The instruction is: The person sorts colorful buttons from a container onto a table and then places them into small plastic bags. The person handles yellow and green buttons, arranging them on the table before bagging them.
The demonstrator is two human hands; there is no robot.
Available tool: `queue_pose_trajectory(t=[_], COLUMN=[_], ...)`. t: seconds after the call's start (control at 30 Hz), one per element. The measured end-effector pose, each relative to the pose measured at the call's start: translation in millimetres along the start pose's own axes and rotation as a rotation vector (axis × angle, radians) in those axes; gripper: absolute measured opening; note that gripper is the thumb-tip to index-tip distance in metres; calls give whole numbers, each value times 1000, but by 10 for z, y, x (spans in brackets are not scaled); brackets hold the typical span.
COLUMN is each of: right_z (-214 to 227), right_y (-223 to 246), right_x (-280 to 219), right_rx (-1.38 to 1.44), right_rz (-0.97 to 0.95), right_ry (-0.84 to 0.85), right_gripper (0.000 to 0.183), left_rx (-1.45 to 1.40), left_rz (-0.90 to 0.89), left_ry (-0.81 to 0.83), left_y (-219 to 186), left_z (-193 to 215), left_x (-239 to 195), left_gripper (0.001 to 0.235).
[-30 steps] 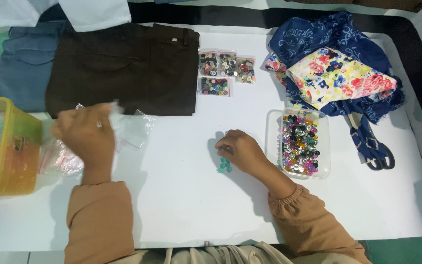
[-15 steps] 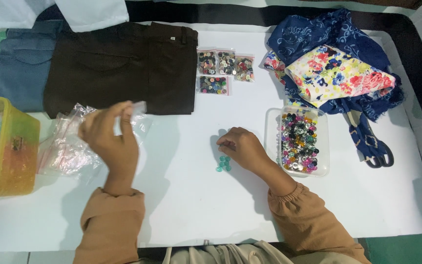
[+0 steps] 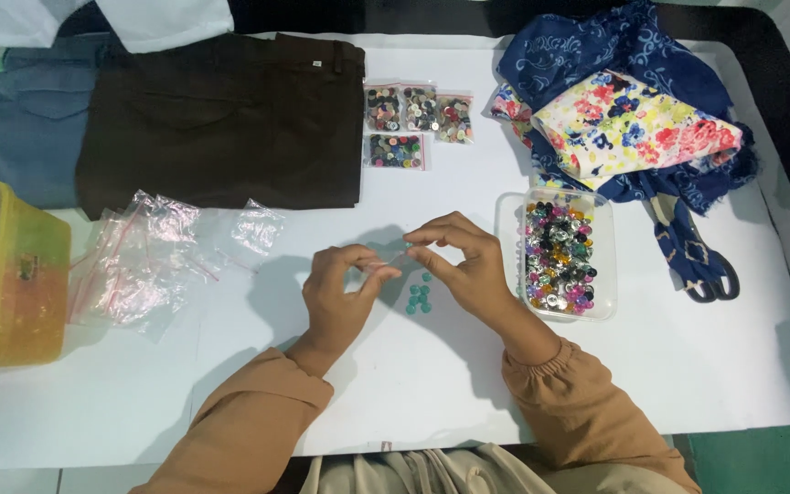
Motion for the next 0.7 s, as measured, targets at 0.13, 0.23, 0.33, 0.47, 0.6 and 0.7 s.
queue_pose_trajectory(t=[0.13, 0.23, 0.33, 0.47, 0.6, 0.7], right_z=[-35, -65, -98, -125, -136, -111], right_y=[62, 32, 66, 87, 69, 131], right_x=[-9, 1, -16, 6, -13, 45], right_rx=[32, 32, -14, -81, -98, -126], right_rz=[99, 184, 244, 319, 331, 348], right_ry=[23, 22, 48, 43, 64, 90], right_gripper=[15, 14, 11, 12, 10, 10], left_rx=[-17, -37, -65, -36, 6, 7], left_rz=[67, 64, 102, 68, 42, 22], left_ry=[36, 21, 56, 46, 44, 25], left_y=[-37, -80, -59, -42, -50, -63], left_z=[-14, -10, 8, -11, -11, -13], left_x=[-100, -43, -92, -85, -99, -70], left_gripper=[37, 36, 39, 40, 43, 44])
Point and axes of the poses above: each hand's wrist, its own x-axis towards the middle knuckle, its own z-axis out of the back of the hand, y = z × x, the point moved 1 cm from there along x, towards the middle knuckle, and after that the axes turned 11 degrees about z, right-handed, at the moved point
